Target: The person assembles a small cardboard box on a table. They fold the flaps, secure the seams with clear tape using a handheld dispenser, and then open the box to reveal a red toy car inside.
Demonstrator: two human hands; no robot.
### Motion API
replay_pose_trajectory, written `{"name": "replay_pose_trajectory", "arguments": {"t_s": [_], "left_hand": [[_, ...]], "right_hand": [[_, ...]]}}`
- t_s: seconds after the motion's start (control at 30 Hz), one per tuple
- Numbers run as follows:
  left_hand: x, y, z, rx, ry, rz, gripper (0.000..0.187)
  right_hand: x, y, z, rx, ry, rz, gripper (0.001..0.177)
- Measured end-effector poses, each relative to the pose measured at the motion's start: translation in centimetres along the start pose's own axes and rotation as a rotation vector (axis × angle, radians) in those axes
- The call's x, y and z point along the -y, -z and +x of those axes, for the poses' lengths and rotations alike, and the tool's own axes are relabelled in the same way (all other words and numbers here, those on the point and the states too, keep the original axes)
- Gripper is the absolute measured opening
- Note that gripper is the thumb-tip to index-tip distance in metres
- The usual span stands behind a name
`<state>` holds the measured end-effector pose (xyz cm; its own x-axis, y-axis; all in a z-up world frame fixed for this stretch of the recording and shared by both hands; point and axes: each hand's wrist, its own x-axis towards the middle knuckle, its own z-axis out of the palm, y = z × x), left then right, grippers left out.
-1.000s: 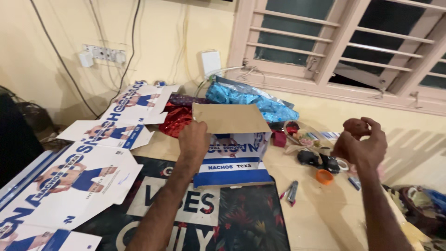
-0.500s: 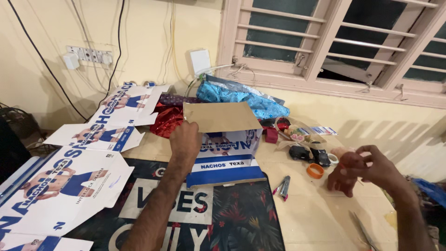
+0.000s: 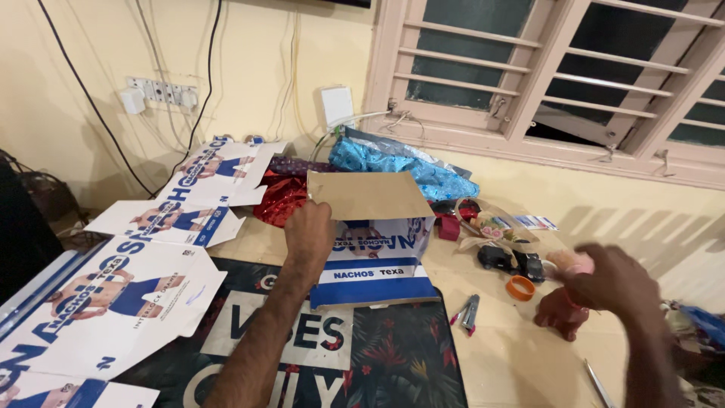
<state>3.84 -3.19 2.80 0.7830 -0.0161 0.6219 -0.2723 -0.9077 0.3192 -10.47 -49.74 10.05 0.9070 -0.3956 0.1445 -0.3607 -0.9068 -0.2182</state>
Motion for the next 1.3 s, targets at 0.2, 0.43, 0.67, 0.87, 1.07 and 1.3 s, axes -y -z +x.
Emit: {"name": "replay_pose_trajectory", "arguments": {"t_s": [0.2,0.43,0.67,0.87,1.07,1.3], "left_hand": [[0.5,0.1,0.0,-0.044,-0.024,0.012,0.005],[0.1,0.6,0.0,0.011,-0.012,-0.003,0.007],[0.5,0.9,-0.1,-0.001,0.001,-0.031,0.009],[0.4,0.8,-0.2,-0.002,0.006,0.010,0.009],[0.2,0.7,-0.5,0.018,0.011,-0.003,0.010],[0.2,1.0,-0.4,-0.008,0.016,-0.031,0.011]], "right_hand": [[9.5,-5.1,6.4,-0.165,0.438,0.278,0.042],[16.5,-14.1,18.8,-0.068,0.894,-0.013,0.046],[16.3,-23.2,24.4,-0.310,0.993,-0.388,0.077],[16.5,-23.3,25.6,-0.181,0.788,-0.641,0.066],[16.3,-22.0,23.0,-0.195,0.855,-0.587,0.083],[17.6,-19.0,21.2,-0.176,0.867,-0.542,0.066]]}}
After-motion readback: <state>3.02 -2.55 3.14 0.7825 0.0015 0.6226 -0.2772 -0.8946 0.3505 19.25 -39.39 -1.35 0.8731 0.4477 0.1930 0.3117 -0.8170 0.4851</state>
